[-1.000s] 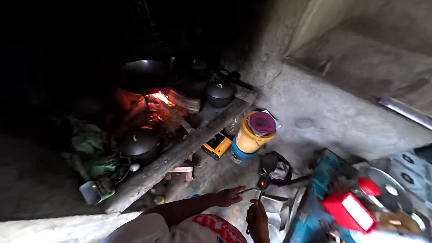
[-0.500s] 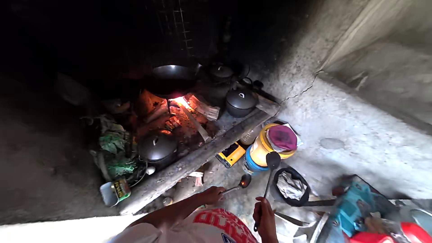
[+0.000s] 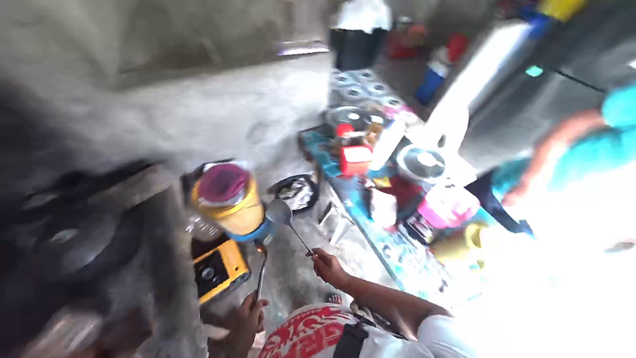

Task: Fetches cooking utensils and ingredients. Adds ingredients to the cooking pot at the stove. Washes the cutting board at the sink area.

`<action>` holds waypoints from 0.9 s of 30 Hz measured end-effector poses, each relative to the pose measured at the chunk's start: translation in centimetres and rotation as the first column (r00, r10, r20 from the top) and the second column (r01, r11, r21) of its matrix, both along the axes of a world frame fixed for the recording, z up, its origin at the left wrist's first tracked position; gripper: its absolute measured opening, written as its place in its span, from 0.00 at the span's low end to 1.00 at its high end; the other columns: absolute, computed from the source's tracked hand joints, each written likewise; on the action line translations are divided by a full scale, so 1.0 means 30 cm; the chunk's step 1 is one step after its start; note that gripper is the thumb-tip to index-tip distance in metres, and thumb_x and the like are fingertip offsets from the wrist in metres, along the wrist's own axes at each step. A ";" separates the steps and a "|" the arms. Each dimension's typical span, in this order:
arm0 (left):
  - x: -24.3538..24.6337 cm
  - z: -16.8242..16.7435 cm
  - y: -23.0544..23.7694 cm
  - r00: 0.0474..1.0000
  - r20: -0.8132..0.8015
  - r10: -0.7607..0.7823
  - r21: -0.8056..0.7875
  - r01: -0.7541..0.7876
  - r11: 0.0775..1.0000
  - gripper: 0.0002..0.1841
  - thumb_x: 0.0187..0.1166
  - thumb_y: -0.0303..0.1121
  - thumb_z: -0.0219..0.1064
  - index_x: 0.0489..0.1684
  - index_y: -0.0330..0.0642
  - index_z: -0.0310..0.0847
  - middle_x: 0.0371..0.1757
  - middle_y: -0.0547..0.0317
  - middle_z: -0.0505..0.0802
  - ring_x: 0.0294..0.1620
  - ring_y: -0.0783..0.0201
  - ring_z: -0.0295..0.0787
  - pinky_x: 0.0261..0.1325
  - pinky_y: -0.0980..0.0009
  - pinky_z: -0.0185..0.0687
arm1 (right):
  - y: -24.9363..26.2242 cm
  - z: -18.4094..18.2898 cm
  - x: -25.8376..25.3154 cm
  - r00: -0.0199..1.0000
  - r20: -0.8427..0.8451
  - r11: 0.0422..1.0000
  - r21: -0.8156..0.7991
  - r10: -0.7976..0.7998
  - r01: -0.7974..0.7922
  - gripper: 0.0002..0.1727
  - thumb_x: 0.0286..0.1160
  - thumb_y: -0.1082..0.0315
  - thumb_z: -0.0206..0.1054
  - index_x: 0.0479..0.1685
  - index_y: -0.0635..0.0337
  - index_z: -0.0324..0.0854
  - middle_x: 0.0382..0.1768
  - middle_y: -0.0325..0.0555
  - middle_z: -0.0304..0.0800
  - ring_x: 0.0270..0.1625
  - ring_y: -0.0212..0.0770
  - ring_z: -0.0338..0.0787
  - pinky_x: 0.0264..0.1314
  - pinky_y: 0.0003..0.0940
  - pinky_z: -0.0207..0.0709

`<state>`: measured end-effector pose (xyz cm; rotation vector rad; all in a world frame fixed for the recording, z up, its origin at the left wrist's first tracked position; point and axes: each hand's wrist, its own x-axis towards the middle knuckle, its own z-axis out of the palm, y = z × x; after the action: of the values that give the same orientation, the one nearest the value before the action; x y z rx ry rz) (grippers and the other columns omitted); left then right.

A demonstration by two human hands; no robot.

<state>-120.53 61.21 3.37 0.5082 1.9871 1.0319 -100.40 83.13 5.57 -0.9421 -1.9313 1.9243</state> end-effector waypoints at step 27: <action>0.584 -0.021 0.746 0.685 -0.063 -0.725 0.524 0.641 0.560 0.18 0.87 0.26 0.50 0.73 0.29 0.66 0.38 0.65 0.89 0.16 0.81 0.73 0.17 0.86 0.69 | -0.846 -0.405 1.443 -0.868 0.369 -0.927 0.042 -0.332 0.373 0.21 0.89 0.57 0.62 0.67 0.65 0.82 0.56 0.57 0.92 0.56 0.50 0.91 0.59 0.50 0.81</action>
<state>-103.00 83.59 2.73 1.3344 1.1348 1.0135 -57.12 57.76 -6.58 -1.7864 0.7135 0.2327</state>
